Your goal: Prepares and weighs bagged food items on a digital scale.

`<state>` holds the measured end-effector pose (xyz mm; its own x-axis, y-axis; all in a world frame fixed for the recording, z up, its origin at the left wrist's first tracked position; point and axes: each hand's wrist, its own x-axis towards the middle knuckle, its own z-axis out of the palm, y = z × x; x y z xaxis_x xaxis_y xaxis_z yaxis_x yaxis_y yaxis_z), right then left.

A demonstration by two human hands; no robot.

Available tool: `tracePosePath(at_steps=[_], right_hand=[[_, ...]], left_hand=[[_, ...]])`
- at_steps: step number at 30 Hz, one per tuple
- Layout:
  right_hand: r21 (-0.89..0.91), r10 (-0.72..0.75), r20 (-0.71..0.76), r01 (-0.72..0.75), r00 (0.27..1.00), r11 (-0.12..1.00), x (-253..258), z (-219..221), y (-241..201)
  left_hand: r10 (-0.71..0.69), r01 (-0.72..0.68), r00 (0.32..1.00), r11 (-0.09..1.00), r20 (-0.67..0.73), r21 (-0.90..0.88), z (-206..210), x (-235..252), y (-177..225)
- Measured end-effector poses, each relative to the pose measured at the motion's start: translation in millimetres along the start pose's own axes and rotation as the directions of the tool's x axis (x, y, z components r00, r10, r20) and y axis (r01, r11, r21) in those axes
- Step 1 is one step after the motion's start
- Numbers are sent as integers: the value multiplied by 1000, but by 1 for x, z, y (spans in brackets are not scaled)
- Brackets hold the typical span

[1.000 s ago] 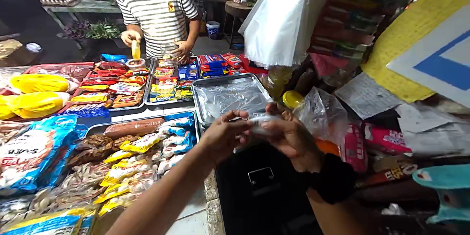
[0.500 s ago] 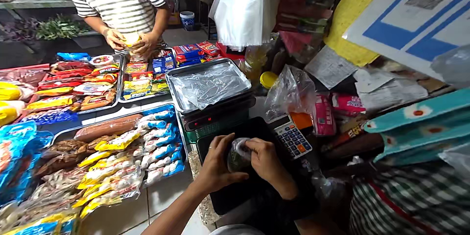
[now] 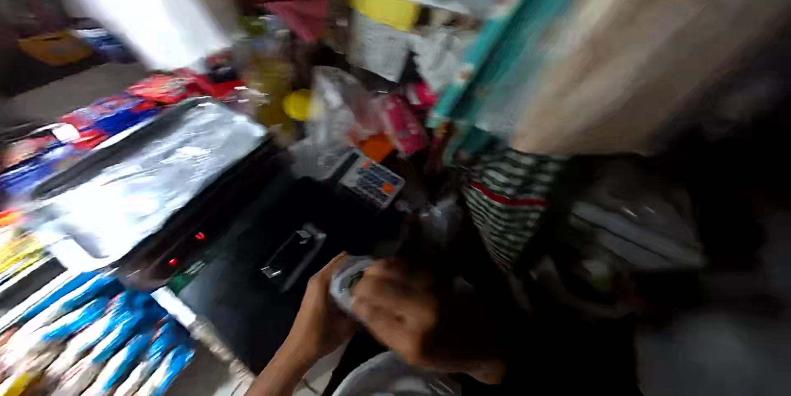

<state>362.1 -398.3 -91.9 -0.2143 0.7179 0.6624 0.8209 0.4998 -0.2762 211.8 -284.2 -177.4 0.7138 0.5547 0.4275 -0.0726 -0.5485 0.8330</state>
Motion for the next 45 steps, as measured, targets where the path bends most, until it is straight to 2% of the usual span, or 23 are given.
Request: tracePosePath(at_steps=[2, 4, 6, 8, 13, 16, 18, 20, 21, 23, 26, 28, 32, 34, 36, 39, 43, 45], right_hand=[[-25, 3, 113, 0, 994, 1000, -30, -18, -3], [-105, 214, 197, -196, 957, 975, -64, -40, -2], [-116, 470, 277, -456, 838, 882, -94, -73, 0], [-73, 579, 374, -599, 725, 797, -126, -102, 8], [-77, 648, 297, -659, 701, 748, -220, -139, 17], [-82, 727, 373, -760, 577, 645, -252, -170, 21], [-104, 753, 382, -785, 535, 611, -276, -186, 34], [-155, 797, 441, -839, 413, 521, -289, -209, 48], [-169, 821, 439, -863, 366, 476, -299, -217, 57], [-149, 860, 399, -903, 318, 403, -320, -232, 73], [-119, 863, 412, -922, 291, 368, -342, -257, 87], [-181, 859, 466, -928, 211, 326, -343, -270, 93], [-289, 892, 448, -934, 60, 208, -347, -270, 112], [-303, 892, 449, -932, 43, 198, -354, -267, 125], [-295, 889, 449, -925, 88, 240, -366, -265, 138], [-317, 875, 474, -909, 95, 270, -378, -263, 154], [-330, 877, 473, -906, 86, 266, -391, -257, 175], [-259, 886, 452, -935, 103, 241, -400, -256, 184]], left_hand=[[-6, 13, 998, 995, 70, -101, 43, -1, 7], [-24, 46, 988, 988, 150, -145, 90, -2, 12], [-34, 82, 971, 977, 236, -198, 138, -6, 15], [-26, 96, 952, 971, 305, -217, 185, -8, 20], [-59, 165, 873, 969, 484, -181, 277, -8, 42], [-48, 169, 827, 971, 561, -166, 326, 2, 54], [-47, 176, 798, 972, 601, -159, 359, 11, 63], [-55, 214, 792, 958, 608, -192, 396, 17, 65], [-70, 239, 788, 950, 612, -199, 414, 19, 64], [-71, 247, 773, 949, 630, -196, 443, 26, 64], [-36, 225, 759, 951, 650, -210, 474, 36, 67], [-71, 255, 722, 952, 688, -169, 487, 44, 70], [-159, 292, 666, 955, 729, -58, 511, 54, 62], [-216, 317, 650, 948, 729, -2, 519, 57, 60], [-255, 330, 648, 943, 717, 37, 528, 60, 59], [-306, 350, 621, 932, 722, 94, 539, 62, 55], [-304, 365, 590, 927, 748, 89, 550, 65, 46], [-297, 355, 564, 930, 770, 99, 554, 68, 36]])
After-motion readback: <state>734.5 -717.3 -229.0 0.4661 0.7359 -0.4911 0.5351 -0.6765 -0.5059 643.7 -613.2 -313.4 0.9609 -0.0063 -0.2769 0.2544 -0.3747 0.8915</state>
